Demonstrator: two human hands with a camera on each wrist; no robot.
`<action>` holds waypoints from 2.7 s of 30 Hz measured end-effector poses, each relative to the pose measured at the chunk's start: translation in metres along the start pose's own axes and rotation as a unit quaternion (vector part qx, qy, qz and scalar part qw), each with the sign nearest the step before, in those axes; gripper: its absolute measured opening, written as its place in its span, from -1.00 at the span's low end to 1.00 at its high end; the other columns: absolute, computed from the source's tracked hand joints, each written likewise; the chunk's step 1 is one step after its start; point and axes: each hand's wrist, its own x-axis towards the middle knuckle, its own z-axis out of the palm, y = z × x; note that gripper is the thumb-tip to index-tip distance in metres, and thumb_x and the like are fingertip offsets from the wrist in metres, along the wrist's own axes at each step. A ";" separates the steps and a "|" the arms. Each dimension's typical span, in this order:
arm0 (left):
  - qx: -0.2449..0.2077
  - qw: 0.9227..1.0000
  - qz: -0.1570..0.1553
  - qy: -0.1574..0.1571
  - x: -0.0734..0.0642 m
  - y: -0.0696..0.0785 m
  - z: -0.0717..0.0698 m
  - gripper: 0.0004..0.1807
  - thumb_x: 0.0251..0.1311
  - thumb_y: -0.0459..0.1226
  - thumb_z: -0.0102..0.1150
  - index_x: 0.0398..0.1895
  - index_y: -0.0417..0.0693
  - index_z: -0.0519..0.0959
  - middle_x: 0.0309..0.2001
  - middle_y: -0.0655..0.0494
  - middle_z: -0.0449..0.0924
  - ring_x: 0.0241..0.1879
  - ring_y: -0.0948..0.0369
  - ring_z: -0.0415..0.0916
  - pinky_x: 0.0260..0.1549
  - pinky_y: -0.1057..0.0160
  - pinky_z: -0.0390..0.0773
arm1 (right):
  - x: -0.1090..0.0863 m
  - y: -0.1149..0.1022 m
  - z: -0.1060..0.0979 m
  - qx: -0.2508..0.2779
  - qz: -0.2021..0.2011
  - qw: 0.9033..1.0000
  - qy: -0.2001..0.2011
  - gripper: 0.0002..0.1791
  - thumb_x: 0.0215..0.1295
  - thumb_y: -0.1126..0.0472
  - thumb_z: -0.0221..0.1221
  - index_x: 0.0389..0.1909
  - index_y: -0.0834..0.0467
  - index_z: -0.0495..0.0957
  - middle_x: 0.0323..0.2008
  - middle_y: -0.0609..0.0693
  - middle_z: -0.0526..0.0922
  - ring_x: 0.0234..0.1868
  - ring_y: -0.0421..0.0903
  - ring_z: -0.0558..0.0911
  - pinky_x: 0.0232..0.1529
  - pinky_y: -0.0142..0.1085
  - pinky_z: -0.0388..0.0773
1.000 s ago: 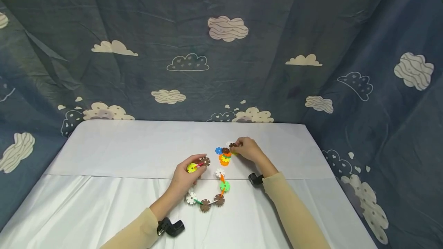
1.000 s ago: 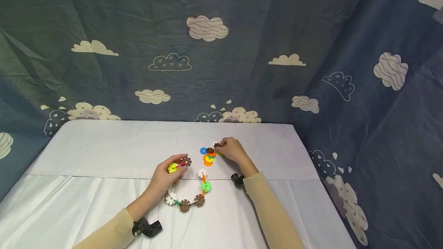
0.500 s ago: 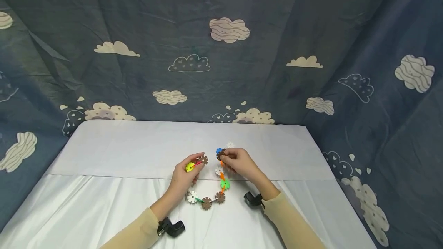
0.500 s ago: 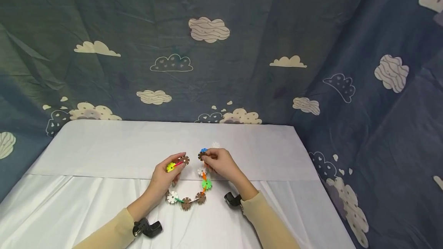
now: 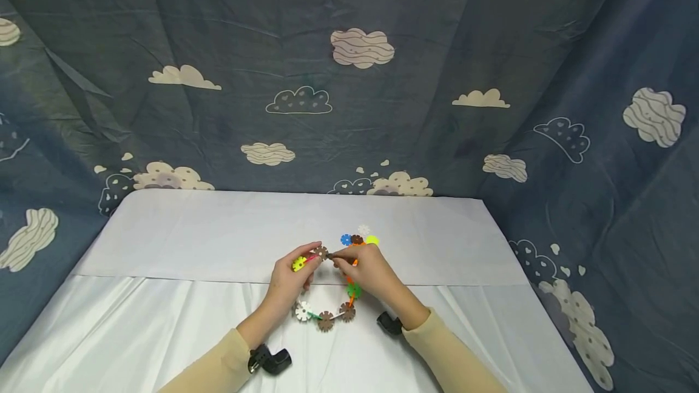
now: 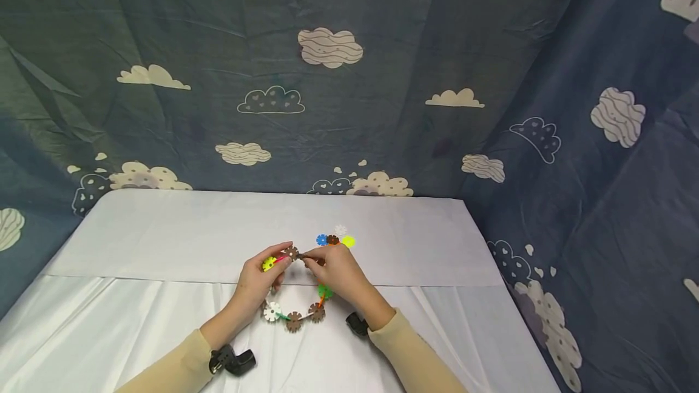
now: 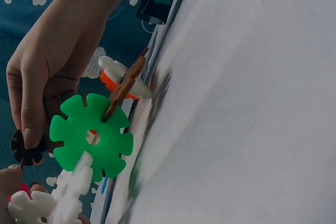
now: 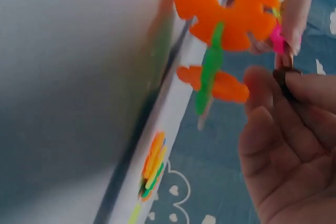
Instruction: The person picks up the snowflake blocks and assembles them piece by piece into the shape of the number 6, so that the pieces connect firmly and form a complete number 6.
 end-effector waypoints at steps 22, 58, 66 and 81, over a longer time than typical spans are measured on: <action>-0.027 0.999 0.002 0.041 0.003 0.002 0.001 -0.61 0.42 -0.25 0.36 0.28 0.10 0.68 -0.24 -0.19 0.64 -0.59 0.27 0.46 -0.56 0.38 0.52 | 0.005 0.018 -0.007 0.017 0.109 0.994 0.004 -0.67 0.57 0.08 0.23 0.19 0.14 0.70 -0.13 -0.04 0.83 -0.25 -0.20 0.70 -0.19 -0.28 0.67; -0.009 0.995 0.076 0.059 0.000 0.008 -0.001 -0.65 0.34 -0.26 0.44 0.15 0.25 0.74 0.05 0.06 0.72 -0.42 0.26 0.58 -0.46 0.40 0.56 | 0.004 -0.001 -0.018 0.204 0.186 0.961 -0.026 -0.77 0.47 0.13 0.29 -0.25 0.22 0.76 -0.37 -0.05 0.71 -0.31 -0.17 0.59 -0.15 -0.31 0.55; -0.016 0.994 0.091 0.061 -0.002 0.010 -0.001 -0.64 0.33 -0.26 0.45 0.18 0.13 0.74 -0.16 -0.12 0.75 -0.41 0.25 0.66 -0.39 0.34 0.67 | 0.003 -0.009 -0.013 0.204 0.185 0.961 0.007 -0.78 0.49 0.16 0.30 -0.23 0.26 0.76 -0.37 -0.05 0.70 -0.33 -0.17 0.58 -0.21 -0.36 0.55; 0.021 0.996 0.081 0.023 0.000 0.016 -0.005 -0.60 0.41 -0.16 0.38 0.28 0.13 0.68 -0.11 -0.10 0.76 -0.26 0.29 0.68 -0.23 0.41 0.64 | 0.005 -0.003 -0.007 0.250 0.232 0.940 0.011 -0.76 0.46 0.15 0.34 -0.25 0.28 0.75 -0.40 -0.10 0.65 -0.30 -0.16 0.52 -0.21 -0.33 0.52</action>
